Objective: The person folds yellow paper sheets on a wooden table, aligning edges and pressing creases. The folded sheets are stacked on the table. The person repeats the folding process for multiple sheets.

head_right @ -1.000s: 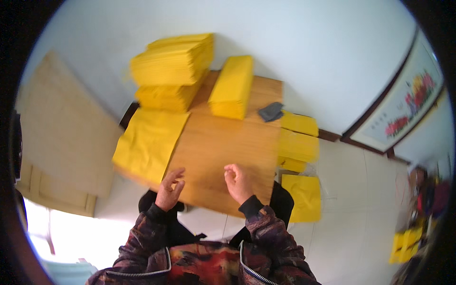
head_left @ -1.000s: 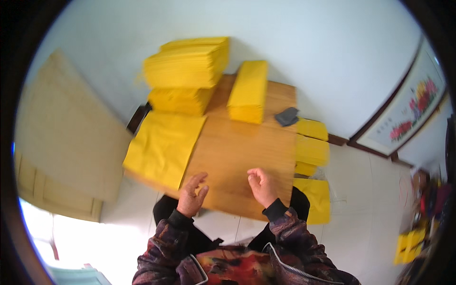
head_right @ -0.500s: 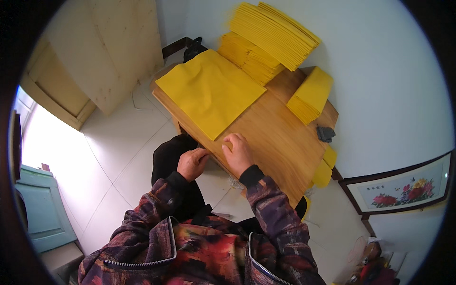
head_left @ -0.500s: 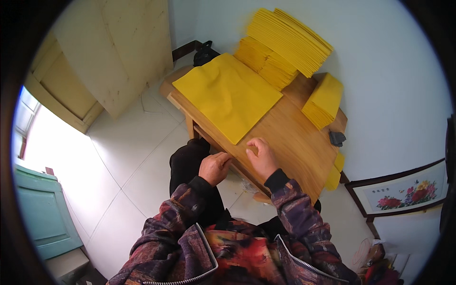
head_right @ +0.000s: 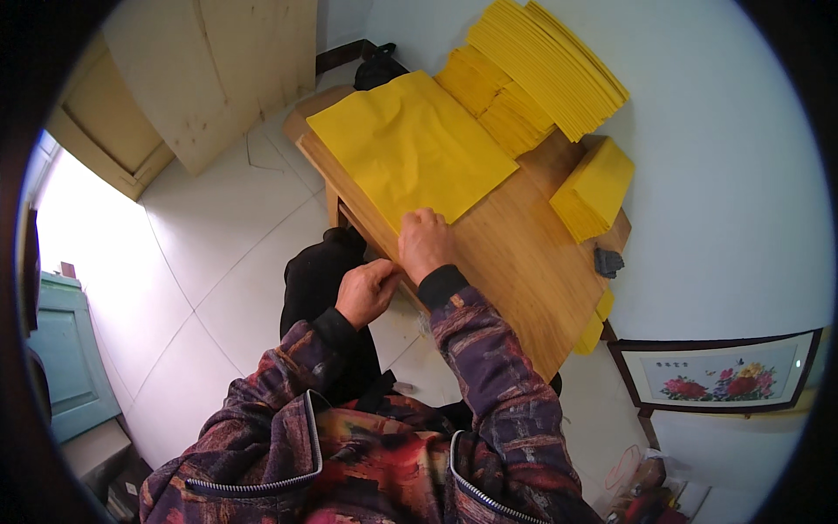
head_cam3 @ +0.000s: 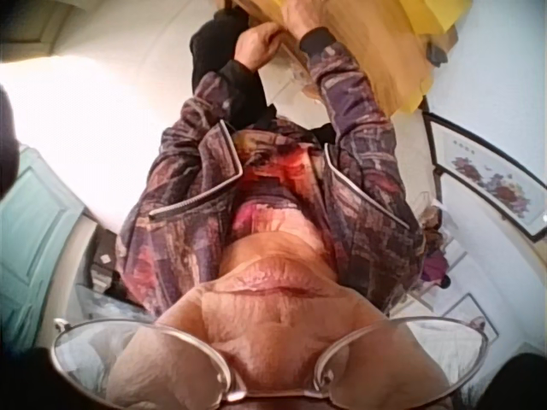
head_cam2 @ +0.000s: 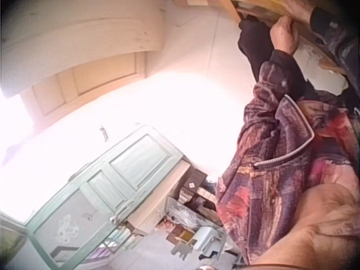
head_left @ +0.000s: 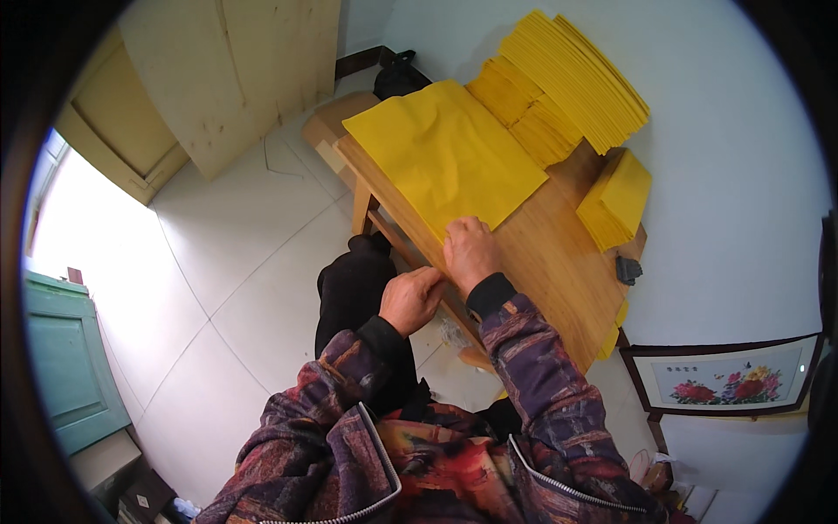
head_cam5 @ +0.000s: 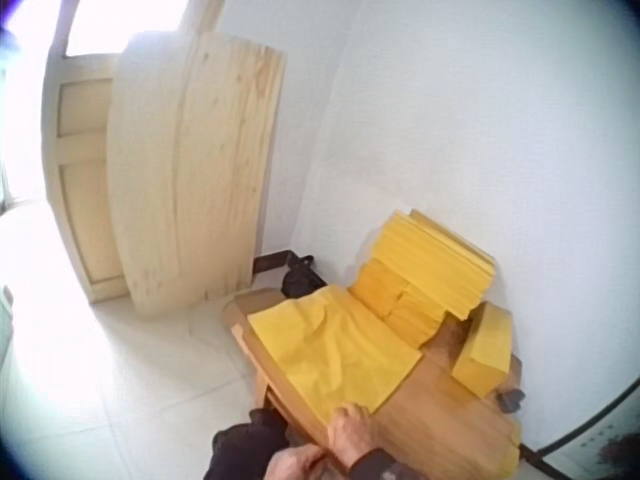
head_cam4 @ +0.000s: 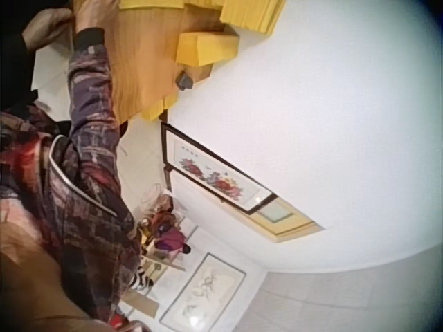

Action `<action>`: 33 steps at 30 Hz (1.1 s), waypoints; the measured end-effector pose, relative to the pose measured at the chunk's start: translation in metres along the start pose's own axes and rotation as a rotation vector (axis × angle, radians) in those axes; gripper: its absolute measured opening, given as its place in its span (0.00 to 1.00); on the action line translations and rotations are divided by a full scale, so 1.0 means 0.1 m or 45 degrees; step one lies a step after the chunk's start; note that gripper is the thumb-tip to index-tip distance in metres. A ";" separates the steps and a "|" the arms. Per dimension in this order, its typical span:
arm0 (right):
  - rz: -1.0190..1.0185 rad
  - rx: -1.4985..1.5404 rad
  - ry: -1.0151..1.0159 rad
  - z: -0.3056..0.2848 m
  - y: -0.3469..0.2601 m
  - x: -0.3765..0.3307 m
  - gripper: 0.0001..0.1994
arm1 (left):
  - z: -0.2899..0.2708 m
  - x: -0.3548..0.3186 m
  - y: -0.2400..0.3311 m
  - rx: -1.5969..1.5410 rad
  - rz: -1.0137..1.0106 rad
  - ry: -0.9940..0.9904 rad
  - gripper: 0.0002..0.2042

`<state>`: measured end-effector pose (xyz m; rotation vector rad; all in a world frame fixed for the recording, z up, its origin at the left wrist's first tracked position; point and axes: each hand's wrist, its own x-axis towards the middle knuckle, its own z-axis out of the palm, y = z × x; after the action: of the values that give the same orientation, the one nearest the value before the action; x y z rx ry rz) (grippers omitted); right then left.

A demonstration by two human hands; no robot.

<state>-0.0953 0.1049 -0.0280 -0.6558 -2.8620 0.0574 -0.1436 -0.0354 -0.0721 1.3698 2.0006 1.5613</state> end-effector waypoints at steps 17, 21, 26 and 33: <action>0.218 0.215 -0.003 -0.07 0.07 0.17 0.06 | -0.01 0.01 0.02 -0.067 -0.104 -0.010 0.04; 0.276 0.277 -0.063 -0.13 0.09 0.21 0.07 | -0.01 0.01 0.03 -0.068 -0.123 -0.020 0.05; 0.430 0.482 -0.240 -0.21 0.16 0.28 0.08 | -0.02 0.01 0.03 -0.077 -0.134 -0.023 0.05; 0.509 0.680 -0.276 -0.12 0.33 0.31 0.09 | 0.01 0.07 0.02 -0.191 -0.148 0.167 0.04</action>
<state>-0.1059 0.1482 -0.0132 -1.1273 -2.6623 0.9622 -0.1454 -0.0288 -0.0680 1.1020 1.9518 1.7479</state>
